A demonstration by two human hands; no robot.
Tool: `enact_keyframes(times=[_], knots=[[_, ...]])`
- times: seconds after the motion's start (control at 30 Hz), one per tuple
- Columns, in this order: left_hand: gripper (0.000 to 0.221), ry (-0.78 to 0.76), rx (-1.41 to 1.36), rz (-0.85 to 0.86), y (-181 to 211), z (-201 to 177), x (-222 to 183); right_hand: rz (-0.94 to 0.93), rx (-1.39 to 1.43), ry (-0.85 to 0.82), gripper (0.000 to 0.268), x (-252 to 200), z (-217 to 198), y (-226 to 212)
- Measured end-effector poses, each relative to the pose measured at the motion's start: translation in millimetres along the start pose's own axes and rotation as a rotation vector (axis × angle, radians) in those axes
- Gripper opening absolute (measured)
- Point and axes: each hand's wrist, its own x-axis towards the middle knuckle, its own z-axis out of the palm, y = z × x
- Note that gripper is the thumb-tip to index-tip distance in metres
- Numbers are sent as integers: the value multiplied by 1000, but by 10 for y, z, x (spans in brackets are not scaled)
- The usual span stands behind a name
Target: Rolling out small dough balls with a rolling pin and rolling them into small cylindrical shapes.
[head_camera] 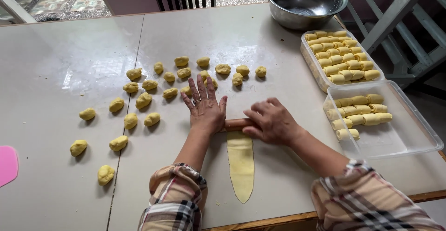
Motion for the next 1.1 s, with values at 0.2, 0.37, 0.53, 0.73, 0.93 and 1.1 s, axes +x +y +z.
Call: enact_keyframes(times=[0.2,0.37,0.53,0.73,0.93,1.1], knots=[[68,348,-187,97,-55,-390,-265,183,225,-147,44,-57,-60,-2],[62,307,-135,219,-25,-752,-804,168,257,-179,40,-286,-370,-309],[67,104,72,291,-132,-232,-1206,158,129,-194,43,-510,-392,-596],[67,90,151,225,-173,37,-875,153,-16,-169,54,-315,-191,-394],[65,-242,101,29,-95,-88,-415,369,103,-596,57,-2,-108,-181],[70,-456,124,-101,-104,-81,-201,341,159,-548,55,87,-52,-78]])
